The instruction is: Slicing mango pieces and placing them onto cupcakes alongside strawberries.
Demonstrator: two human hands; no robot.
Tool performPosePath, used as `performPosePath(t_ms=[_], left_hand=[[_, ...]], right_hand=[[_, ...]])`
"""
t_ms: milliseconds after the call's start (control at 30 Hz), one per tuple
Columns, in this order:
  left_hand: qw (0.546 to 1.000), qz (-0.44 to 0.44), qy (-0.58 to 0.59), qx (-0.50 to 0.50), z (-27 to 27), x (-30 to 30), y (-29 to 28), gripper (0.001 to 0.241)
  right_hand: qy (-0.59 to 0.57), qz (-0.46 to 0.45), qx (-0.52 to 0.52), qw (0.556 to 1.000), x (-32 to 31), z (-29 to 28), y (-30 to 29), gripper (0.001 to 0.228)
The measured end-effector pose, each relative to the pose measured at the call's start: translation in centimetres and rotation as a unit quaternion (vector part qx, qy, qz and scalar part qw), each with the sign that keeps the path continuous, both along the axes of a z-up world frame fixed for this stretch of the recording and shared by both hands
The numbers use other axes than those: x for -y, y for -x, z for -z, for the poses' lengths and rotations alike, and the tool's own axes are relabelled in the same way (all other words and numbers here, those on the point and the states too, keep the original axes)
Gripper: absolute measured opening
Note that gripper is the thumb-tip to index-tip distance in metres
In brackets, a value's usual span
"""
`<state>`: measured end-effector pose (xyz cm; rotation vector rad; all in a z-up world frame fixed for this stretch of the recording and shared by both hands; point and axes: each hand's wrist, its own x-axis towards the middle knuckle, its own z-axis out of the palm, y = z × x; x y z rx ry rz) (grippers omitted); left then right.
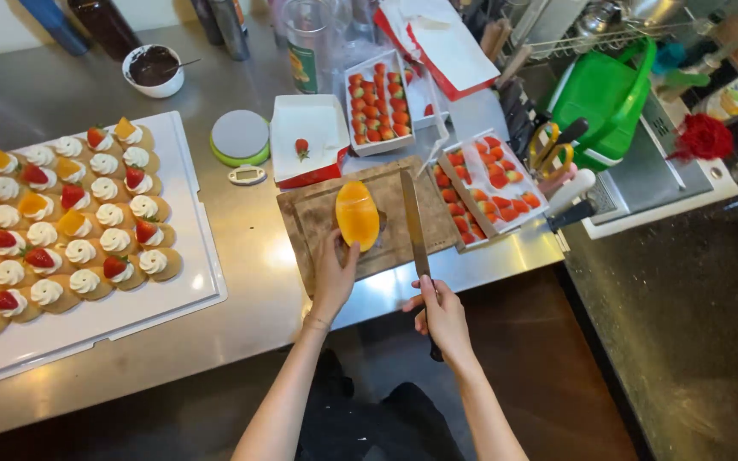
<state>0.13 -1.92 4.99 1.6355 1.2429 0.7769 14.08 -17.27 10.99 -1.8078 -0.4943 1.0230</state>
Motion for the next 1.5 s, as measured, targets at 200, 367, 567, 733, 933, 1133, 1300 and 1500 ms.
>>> performPosePath(t_ms=[200, 367, 567, 733, 933, 1133, 1300, 1500], left_hand=[[0.993, 0.031, 0.109, -0.021, -2.7, -2.5, -1.5, 0.094], [0.994, -0.04, 0.076, -0.06, -3.8, -3.2, -2.6, 0.093], [0.964, -0.119, 0.172, -0.163, -6.5, -0.1, -4.2, 0.07], [0.906, 0.123, -0.172, -0.367, -3.6, -4.6, -4.2, 0.116], [0.863, 0.086, -0.23, -0.442, 0.2, -7.3, -4.3, 0.104], [0.892, -0.048, -0.206, -0.4, 0.6, -4.4, -6.8, 0.098], [0.896, -0.042, -0.211, -0.388, 0.7, -5.1, -7.1, 0.095], [0.892, -0.031, -0.199, -0.405, 1.1, -5.5, -7.2, 0.092]], right_hand=[[0.086, -0.108, 0.124, 0.983, -4.0, 2.5, -4.2, 0.046], [0.125, -0.196, 0.195, 0.953, -6.0, 0.1, -9.1, 0.05], [0.14, -0.261, 0.204, 0.933, -7.8, -1.1, -13.4, 0.05], [0.147, -0.328, 0.206, 0.91, -9.3, -2.6, -13.8, 0.054], [0.049, -0.325, 0.287, 0.9, -8.2, -0.1, -13.0, 0.028], [0.134, -0.365, 0.378, 0.84, -7.8, 1.2, -12.1, 0.039], [0.135, -0.374, 0.417, 0.817, -8.1, 1.9, -12.2, 0.042], [0.113, -0.369, 0.435, 0.814, -13.1, 4.0, -10.5, 0.045]])
